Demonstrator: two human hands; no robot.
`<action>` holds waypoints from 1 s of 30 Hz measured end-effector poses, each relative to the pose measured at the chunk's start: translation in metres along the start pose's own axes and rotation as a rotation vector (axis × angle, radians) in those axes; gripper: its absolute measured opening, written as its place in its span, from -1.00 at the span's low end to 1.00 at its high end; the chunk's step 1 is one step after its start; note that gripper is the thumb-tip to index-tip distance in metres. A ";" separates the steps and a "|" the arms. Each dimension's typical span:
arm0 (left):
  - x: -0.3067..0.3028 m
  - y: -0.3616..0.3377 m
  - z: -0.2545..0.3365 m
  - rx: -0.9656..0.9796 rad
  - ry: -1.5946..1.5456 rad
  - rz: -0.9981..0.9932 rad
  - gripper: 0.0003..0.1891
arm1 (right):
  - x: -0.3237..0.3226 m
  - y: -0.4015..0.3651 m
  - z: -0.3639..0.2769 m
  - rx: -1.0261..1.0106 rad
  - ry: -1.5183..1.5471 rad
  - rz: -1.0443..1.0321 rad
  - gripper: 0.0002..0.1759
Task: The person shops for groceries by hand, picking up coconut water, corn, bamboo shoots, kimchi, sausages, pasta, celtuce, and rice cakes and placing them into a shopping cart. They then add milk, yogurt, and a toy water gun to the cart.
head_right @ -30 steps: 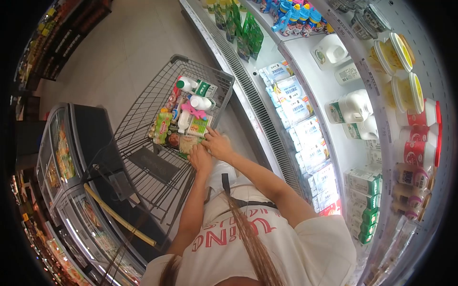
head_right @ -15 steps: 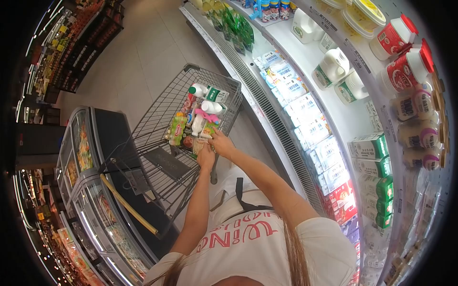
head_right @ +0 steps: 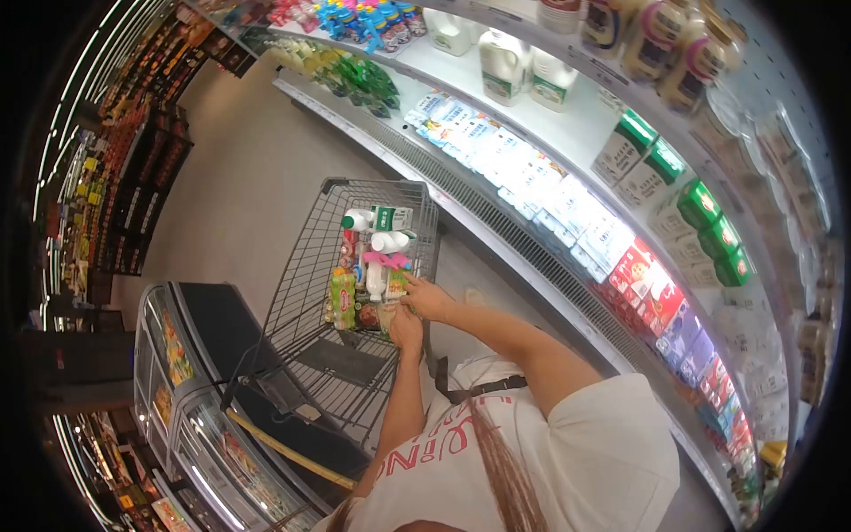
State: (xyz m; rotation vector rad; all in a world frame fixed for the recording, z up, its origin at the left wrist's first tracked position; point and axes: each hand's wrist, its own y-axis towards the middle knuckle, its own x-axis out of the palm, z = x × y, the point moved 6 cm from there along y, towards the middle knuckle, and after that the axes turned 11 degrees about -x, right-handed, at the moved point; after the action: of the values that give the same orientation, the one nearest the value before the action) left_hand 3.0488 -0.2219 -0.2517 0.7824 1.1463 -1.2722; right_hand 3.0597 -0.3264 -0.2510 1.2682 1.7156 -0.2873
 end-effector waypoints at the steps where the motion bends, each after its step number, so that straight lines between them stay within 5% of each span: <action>1: 0.007 -0.002 0.000 0.044 -0.011 0.040 -0.71 | 0.000 -0.008 -0.002 -0.004 -0.006 0.030 -0.74; 15: 0.041 -0.081 -0.011 0.131 0.024 0.035 -0.75 | 0.030 -0.092 -0.018 0.002 0.029 0.127 -0.74; 30: 0.078 -0.230 -0.030 0.085 -0.038 0.097 -0.75 | 0.045 -0.224 -0.068 -0.012 -0.048 -0.022 -0.77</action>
State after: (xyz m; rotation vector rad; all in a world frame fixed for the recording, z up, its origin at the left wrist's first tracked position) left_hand 2.8125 -0.2586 -0.3015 0.8627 1.0176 -1.2558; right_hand 2.8344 -0.3510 -0.3240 1.2245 1.6892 -0.3172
